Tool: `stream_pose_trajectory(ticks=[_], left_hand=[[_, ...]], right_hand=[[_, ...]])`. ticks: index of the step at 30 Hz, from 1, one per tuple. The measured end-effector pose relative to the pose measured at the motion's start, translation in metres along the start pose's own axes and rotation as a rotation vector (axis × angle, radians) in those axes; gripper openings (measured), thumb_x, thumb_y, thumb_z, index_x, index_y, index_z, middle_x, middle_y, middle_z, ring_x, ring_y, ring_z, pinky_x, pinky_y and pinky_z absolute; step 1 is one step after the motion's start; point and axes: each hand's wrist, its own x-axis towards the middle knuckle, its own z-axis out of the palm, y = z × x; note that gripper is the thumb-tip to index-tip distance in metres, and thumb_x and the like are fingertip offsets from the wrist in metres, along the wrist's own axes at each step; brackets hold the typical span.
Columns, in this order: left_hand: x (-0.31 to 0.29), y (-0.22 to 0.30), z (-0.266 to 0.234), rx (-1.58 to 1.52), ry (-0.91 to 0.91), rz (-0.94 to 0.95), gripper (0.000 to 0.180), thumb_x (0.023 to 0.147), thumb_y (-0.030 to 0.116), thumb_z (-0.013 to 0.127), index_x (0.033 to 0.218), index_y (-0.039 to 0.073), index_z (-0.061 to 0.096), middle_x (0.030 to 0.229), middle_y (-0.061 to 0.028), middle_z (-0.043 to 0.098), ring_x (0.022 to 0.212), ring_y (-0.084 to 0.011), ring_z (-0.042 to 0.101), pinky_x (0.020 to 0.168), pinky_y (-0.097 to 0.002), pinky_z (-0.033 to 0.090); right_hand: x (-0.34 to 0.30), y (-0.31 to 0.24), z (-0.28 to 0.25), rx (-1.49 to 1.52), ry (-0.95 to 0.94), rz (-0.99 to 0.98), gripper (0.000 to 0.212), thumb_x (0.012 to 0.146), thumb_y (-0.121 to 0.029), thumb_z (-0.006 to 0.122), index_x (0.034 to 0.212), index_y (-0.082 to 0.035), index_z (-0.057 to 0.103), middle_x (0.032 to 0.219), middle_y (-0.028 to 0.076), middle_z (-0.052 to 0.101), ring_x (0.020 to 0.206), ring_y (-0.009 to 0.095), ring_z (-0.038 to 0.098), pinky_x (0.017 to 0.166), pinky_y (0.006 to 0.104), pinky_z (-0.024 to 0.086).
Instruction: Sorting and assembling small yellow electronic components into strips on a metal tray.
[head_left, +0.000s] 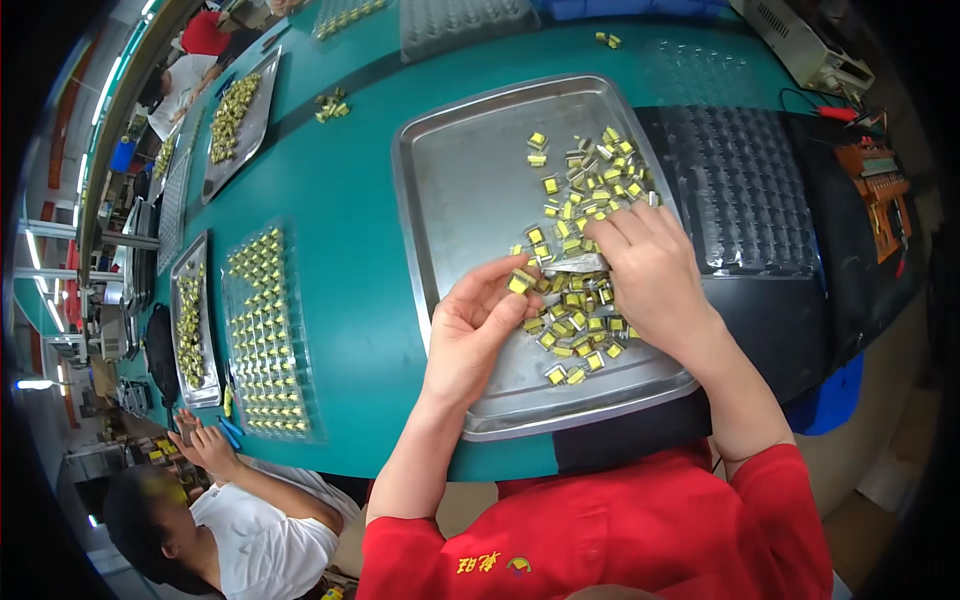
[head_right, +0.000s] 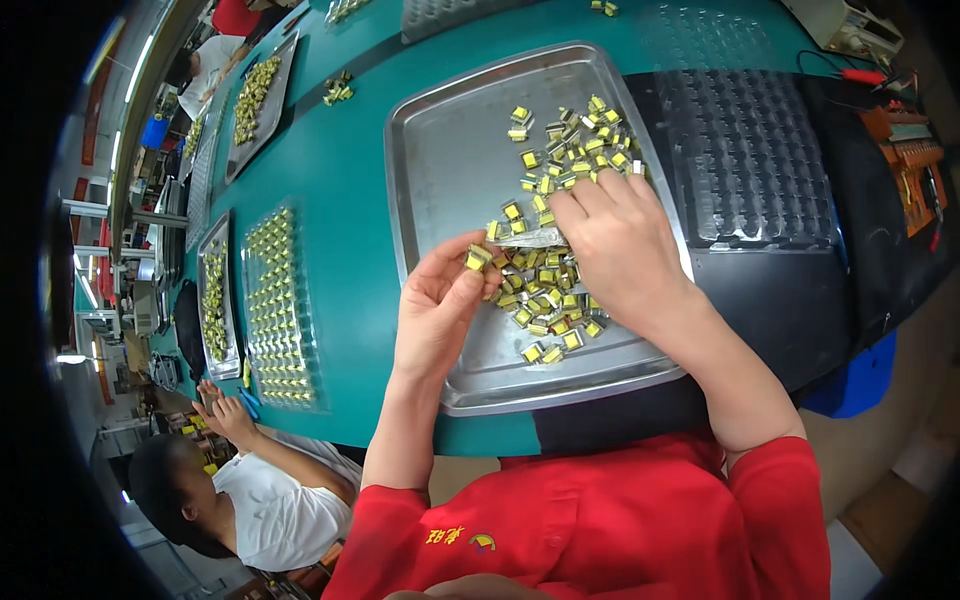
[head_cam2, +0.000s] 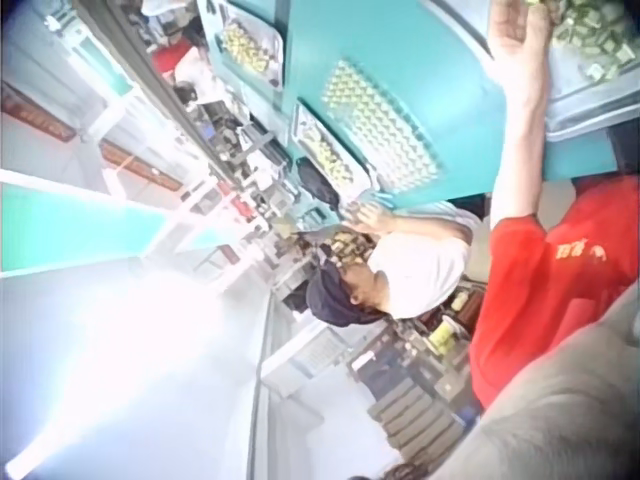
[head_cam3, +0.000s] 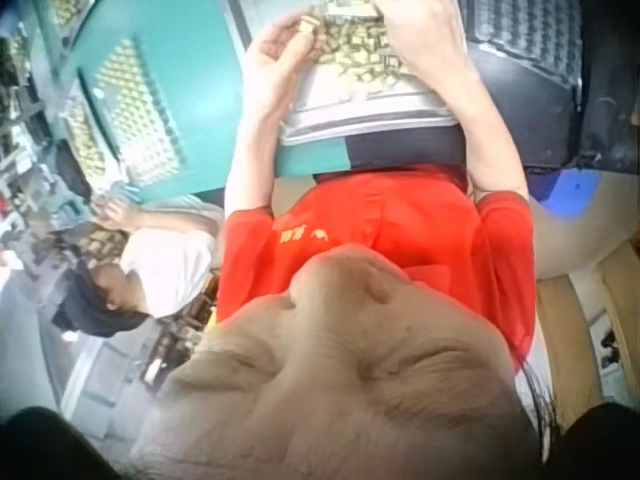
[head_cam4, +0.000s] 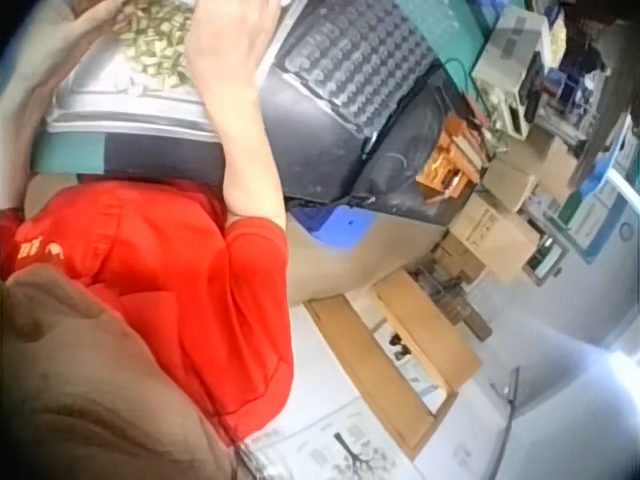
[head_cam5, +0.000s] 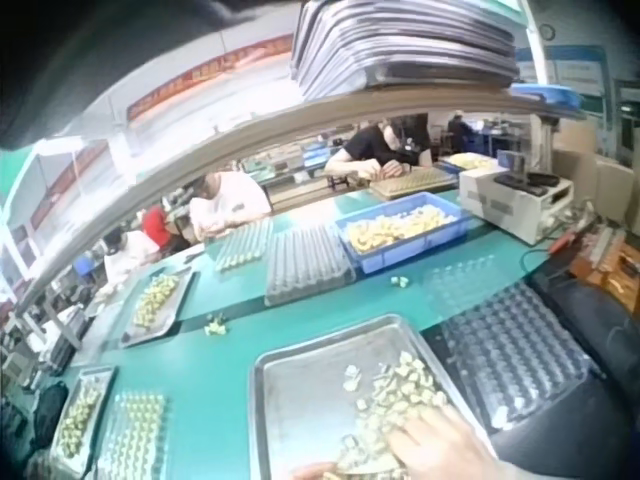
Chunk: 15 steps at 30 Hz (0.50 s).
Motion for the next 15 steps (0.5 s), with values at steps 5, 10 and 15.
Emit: stream_pose_trajectory(ticks=[5, 10, 15], left_hand=[[-0.0012, -0.0034, -0.0006, 0.042, 0.035, 0.051, 0.038, 0.094, 0.007, 0.066, 0.129, -0.002, 0.054, 0.111, -0.0095, 0.063, 0.092, -0.013, 0.061, 0.085, -0.0281, 0.05], [-0.0041, -0.0038, 0.0012, 0.078, 0.017, 0.068, 0.038, 0.094, 0.007, 0.067, 0.128, -0.002, 0.054, 0.109, -0.0083, 0.063, 0.09, -0.0117, 0.061, 0.083, -0.0273, 0.049], [-0.0037, -0.0015, 0.0001, 0.222, -0.045, 0.061, 0.035, 0.102, 0.013, 0.055, 0.133, -0.002, 0.053, 0.106, -0.0071, 0.063, 0.088, -0.0109, 0.058, 0.082, -0.026, 0.047]], right_hand=[[-0.0004, 0.0011, 0.0023, 0.019, 0.003, -0.004, 0.026, 0.072, 0.008, 0.058, 0.096, -0.001, 0.065, 0.086, 0.01, 0.062, 0.085, 0.029, 0.057, 0.077, 0.0392, 0.044], [-0.0013, 0.0012, 0.0024, -0.004, -0.034, -0.019, 0.028, 0.071, 0.008, 0.058, 0.097, -0.001, 0.065, 0.09, 0.009, 0.062, 0.088, 0.028, 0.056, 0.079, 0.0383, 0.043], [-0.0012, -0.002, -0.0011, -0.025, -0.048, -0.039, 0.028, 0.072, 0.006, 0.059, 0.098, -0.002, 0.065, 0.092, 0.009, 0.062, 0.089, 0.028, 0.055, 0.08, 0.0378, 0.043]])
